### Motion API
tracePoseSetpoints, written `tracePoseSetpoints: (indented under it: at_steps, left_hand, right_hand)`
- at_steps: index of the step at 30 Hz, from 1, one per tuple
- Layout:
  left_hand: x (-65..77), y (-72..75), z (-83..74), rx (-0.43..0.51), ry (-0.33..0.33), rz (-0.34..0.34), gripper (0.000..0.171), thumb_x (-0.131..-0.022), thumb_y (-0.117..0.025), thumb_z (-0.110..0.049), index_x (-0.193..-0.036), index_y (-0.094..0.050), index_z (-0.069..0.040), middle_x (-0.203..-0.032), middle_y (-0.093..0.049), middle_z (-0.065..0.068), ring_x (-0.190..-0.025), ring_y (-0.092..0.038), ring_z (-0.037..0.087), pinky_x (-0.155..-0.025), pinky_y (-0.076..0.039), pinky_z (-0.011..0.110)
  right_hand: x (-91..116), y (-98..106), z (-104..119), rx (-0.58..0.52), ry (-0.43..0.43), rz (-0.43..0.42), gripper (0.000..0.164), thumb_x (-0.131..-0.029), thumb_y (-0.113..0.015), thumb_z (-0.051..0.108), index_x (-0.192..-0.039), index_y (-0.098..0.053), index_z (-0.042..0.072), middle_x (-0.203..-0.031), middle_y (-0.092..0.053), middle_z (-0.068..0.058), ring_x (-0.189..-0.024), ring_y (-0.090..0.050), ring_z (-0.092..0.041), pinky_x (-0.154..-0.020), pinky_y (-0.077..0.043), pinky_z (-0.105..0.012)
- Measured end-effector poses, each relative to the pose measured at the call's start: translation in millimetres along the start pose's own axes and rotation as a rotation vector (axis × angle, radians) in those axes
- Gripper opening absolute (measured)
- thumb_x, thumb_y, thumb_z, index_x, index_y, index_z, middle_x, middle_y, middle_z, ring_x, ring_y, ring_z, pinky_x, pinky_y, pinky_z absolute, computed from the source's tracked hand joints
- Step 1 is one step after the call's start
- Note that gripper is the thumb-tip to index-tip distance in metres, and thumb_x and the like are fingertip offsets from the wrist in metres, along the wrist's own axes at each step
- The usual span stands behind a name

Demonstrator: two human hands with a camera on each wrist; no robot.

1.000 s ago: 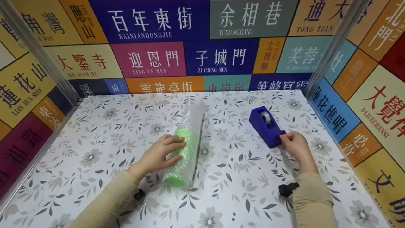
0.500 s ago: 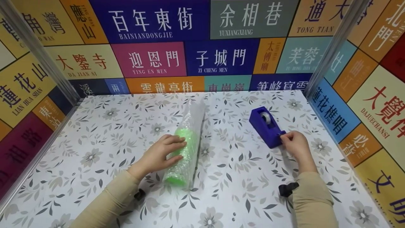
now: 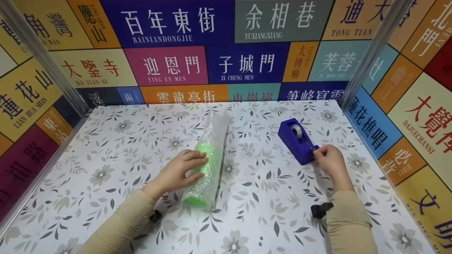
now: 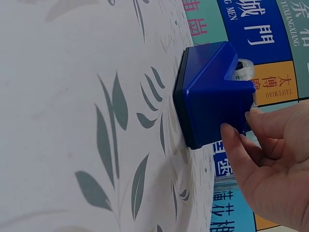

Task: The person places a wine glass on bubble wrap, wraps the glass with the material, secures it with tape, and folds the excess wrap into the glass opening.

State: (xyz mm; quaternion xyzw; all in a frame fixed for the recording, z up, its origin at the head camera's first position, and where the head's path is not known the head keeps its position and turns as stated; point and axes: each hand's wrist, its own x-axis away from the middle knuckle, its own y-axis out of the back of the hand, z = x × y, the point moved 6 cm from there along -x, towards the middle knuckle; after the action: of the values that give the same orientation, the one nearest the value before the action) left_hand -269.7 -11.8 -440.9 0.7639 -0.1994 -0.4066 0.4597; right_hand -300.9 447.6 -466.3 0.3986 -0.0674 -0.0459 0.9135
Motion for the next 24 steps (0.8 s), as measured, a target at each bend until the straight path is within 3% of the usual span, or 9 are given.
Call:
tracePoseSetpoints:
  at_steps: [11,17,24]
  left_hand:
    - [0.1,-0.4,0.2,0.018,0.011,0.012,0.044,-0.094,-0.067,-0.032,-0.131,-0.064,-0.008,-0.137,-0.057,0.007,-0.125,-0.048,0.024,-0.108,-0.039,0.033]
    - [-0.4,0.2,0.8,0.002,0.006,0.012,0.045,-0.093,-0.068,-0.033,-0.131,-0.064,-0.008,-0.136,-0.058,0.007,-0.124,-0.049,0.024,-0.107,-0.041,0.034]
    - [-0.4,-0.5,0.3,0.011,0.016,0.022,0.047,-0.094,-0.067,-0.034,-0.132,-0.062,-0.008,-0.138,-0.057,0.007,-0.125,-0.048,0.024,-0.108,-0.04,0.035]
  right_hand:
    - [1.0,4.4,-4.1,0.016,0.044,-0.023,0.03,-0.101,-0.055,0.024,-0.102,-0.054,-0.005,-0.105,-0.056,-0.021,-0.091,-0.05,-0.029,-0.073,-0.042,-0.032]
    - [5.5,2.5,-13.9,-0.051,-0.019,-0.003,0.032,-0.1,-0.057,0.03,-0.106,-0.054,-0.002,-0.114,-0.053,-0.017,-0.092,-0.047,-0.024,-0.069,-0.041,-0.025]
    - [9.6,2.4,-12.0,-0.085,-0.055,0.014,0.04,-0.1,-0.056,0.036,-0.108,-0.056,-0.003,-0.1,-0.055,-0.008,-0.086,-0.05,-0.018,-0.067,-0.046,-0.024]
